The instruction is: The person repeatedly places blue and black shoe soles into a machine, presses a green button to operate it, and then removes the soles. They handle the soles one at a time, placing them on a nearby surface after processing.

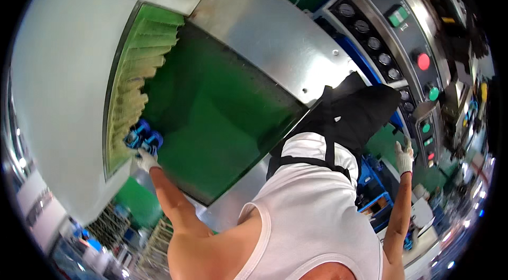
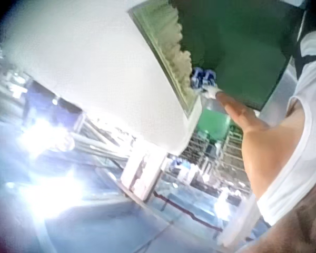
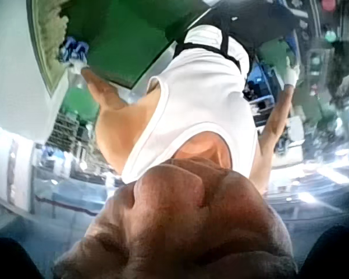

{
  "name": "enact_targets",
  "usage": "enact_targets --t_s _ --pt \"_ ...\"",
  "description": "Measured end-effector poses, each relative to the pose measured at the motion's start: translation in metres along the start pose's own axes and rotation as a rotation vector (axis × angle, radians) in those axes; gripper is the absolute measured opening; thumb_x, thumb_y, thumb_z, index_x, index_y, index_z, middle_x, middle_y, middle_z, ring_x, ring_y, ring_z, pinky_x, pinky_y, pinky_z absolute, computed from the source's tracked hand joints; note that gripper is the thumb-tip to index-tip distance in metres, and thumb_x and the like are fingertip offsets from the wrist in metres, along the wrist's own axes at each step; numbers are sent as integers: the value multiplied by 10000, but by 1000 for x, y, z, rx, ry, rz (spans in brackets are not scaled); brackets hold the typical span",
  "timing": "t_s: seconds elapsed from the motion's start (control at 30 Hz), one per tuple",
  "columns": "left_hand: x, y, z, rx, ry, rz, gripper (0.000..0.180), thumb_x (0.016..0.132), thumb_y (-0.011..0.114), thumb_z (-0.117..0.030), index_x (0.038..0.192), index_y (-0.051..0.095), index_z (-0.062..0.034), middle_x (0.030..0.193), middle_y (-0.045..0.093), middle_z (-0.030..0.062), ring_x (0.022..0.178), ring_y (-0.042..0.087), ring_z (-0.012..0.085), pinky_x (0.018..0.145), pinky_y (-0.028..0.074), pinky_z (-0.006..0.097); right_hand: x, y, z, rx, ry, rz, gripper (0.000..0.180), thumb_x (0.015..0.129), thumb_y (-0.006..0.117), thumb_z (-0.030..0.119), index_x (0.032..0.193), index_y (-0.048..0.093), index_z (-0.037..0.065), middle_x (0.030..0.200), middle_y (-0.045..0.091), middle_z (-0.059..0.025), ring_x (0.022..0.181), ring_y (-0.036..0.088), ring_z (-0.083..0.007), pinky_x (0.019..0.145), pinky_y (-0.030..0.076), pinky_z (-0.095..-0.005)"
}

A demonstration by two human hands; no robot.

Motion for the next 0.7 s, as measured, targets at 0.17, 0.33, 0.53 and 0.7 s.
enact_targets --t_s 0.17,0.33,0.53,0.7 --pt "27 -23 -14 682 289 -272 479 1073 528 -432 1452 622 -153 1471 628 152 1133 718 374 876 618 528 -24 -10 -16 68 89 -50 640 996 711 388 1529 523 88 1374 677 -246 1241 664 -414 1013 532 -478" --pt "-43 28 -39 989 551 -94 416 1073 493 -391 1267 696 -84 1225 698 203 1091 697 421 916 566 527 -45 11 12 284 109 6 624 992 718 308 1524 526 44 1335 697 -267 1173 721 -318 965 563 -413" --pt "-299 138 -116 371 1035 324 315 1022 664 -240 1231 685 -5 1206 592 231 1151 614 404 1009 500 497 -45 -25 109 499 21 9 629 999 705 187 1563 486 17 1484 622 -204 1257 688 -301 1047 554 -407" --pt "-396 208 -183 358 1247 509 244 1009 678 -239 1140 700 -33 1130 624 186 1036 645 394 915 521 487 -50 -76 239 692 -286 79 635 970 738 151 1539 499 2 1479 610 -219 1255 686 -309 1027 576 -407"
Point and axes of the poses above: each hand's wrist, its own x-axis towards the middle knuckle, its own y-axis out of the palm, z = x × y, the point moved 10 cm from there along x, towards the middle knuckle
